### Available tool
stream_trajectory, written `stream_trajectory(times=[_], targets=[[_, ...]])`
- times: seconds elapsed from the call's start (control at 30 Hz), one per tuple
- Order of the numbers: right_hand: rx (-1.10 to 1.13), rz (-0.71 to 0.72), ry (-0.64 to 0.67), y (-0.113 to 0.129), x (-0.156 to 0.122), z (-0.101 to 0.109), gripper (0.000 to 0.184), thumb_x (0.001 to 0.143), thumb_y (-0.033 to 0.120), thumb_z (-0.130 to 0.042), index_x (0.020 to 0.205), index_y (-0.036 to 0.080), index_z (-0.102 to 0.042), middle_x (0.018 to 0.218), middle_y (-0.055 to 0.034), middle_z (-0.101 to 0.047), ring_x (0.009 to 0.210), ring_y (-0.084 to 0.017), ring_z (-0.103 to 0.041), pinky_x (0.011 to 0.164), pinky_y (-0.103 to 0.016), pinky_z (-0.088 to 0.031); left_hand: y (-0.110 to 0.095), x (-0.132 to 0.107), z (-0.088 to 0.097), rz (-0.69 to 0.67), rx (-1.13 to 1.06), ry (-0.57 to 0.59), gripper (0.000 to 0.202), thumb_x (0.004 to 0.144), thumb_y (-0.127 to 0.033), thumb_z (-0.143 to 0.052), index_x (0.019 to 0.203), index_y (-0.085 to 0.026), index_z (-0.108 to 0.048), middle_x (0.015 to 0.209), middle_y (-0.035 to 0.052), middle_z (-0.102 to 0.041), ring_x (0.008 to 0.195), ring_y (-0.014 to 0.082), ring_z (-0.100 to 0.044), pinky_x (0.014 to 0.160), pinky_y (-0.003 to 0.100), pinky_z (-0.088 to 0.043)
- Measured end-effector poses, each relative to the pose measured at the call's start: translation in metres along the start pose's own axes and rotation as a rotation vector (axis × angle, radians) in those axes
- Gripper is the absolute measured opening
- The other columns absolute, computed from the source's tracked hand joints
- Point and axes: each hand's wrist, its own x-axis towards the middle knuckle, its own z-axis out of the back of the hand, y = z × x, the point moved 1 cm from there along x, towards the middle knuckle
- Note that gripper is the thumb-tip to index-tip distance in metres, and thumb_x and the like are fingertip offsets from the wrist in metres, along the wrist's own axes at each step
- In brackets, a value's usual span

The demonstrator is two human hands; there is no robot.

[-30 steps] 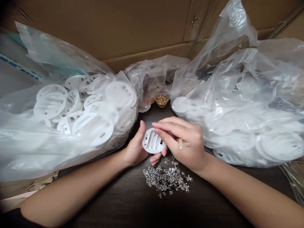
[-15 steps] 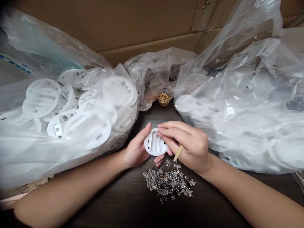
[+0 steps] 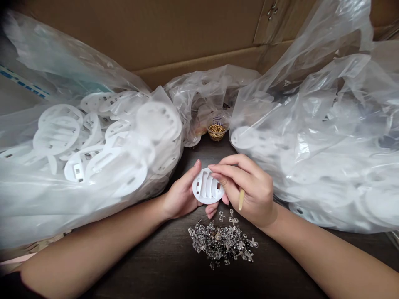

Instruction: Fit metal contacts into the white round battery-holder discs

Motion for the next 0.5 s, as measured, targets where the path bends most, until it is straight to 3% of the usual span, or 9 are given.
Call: stream_trajectory(times=[0.1,0.4,0.5], targets=[[0.030,-0.002,0.013,-0.0001,0.0007,0.0007,0.032,0.086,0.005,-0.071,0.111,0.025,-0.075,0.097,-0.0036,-0.070,0.067,-0.011,-0.064,0.053,-0.025,-0.053,-0.0011,0.0002,-0.0003,0.018,0.010,-0.017,0.088,0.096,-0.075,-0.013,0.086,-0.009,-0.070,0.059,0.0062,-0.057,0.053,0.0139,-0.053,0.060,0.028,-0.050],[0.009,0.050,-0.026,-0.0001,0.0014,0.0007,0.032,0.079,0.006,-0.079,0.104,0.025,-0.075,0.097,-0.0030,-0.077,0.077,-0.017,-0.073,0.061,-0.028,-0.060,0.0025,0.0035,0.0026,0.004,0.012,0.009,0.088,0.094,-0.080,-0.013,0.097,-0.010,-0.067,0.067,0.0065,-0.063,0.055,0.0139,-0.056,0.060,0.029,-0.052],[-0.031,0.114,0.047,-0.0006,-0.0006,0.0036,0.034,0.080,0.005,-0.078,0.108,0.024,-0.073,0.102,-0.0035,-0.078,0.082,-0.017,-0.075,0.066,-0.028,-0.062,0.0064,0.0045,0.0033,-0.025,0.036,0.006,0.088,0.090,-0.085,-0.016,0.094,-0.011,-0.064,0.071,0.0061,-0.063,0.055,0.0124,-0.055,0.059,0.028,-0.053]])
